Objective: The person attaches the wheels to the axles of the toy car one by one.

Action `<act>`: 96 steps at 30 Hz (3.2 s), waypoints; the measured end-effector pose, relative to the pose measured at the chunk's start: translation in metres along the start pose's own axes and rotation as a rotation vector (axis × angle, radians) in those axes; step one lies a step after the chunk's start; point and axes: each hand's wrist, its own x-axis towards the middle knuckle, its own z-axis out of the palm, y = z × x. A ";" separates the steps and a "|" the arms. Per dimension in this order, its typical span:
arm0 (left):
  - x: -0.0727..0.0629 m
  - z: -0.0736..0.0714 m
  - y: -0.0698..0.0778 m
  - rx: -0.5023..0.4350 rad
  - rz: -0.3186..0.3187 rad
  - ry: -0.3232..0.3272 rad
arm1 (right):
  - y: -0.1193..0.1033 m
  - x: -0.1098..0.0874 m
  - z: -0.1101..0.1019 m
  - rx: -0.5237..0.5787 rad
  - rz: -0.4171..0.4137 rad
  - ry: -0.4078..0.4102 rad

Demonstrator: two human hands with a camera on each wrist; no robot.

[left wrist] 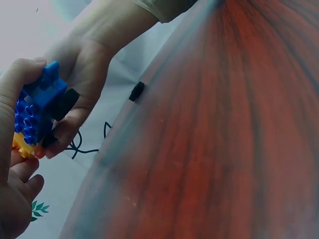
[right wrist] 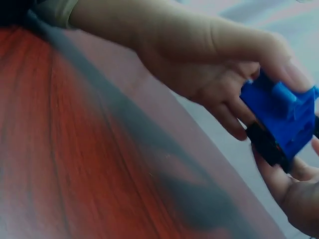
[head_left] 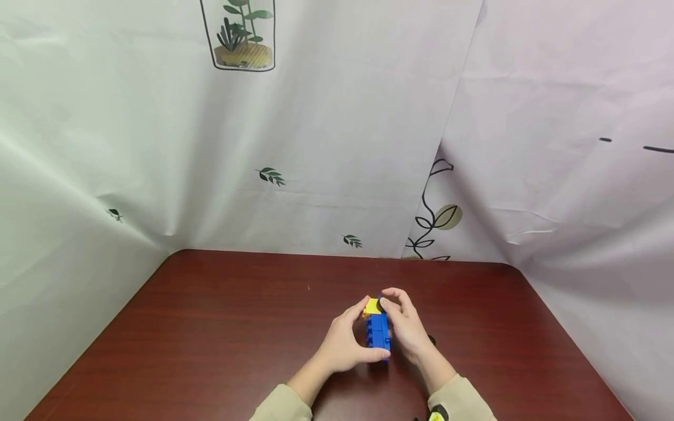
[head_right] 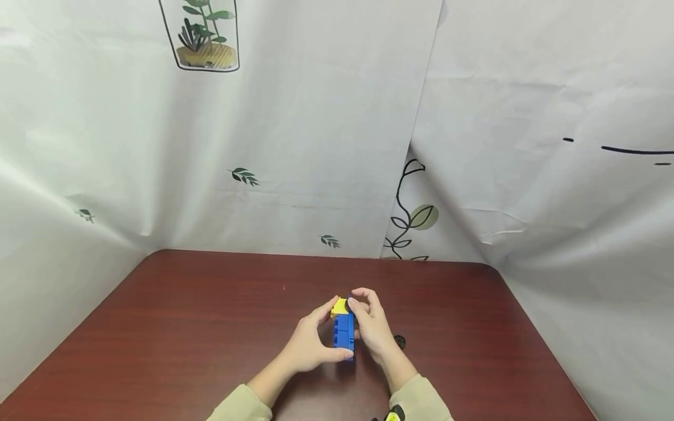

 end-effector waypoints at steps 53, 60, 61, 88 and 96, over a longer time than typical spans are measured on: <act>0.013 -0.010 -0.029 -0.092 -0.156 -0.001 | 0.013 -0.001 -0.114 -0.680 -0.159 -0.176; 0.014 -0.013 -0.028 -0.085 -0.166 -0.008 | 0.008 0.000 -0.116 -0.714 -0.128 -0.267; 0.014 -0.013 -0.028 -0.085 -0.166 -0.009 | 0.008 0.000 -0.116 -0.724 -0.130 -0.280; 0.010 -0.011 -0.029 -0.108 -0.170 -0.029 | 0.010 -0.004 -0.111 -0.819 -0.125 -0.220; 0.010 -0.012 -0.029 -0.120 -0.167 -0.027 | 0.010 0.001 -0.101 -0.711 -0.148 -0.185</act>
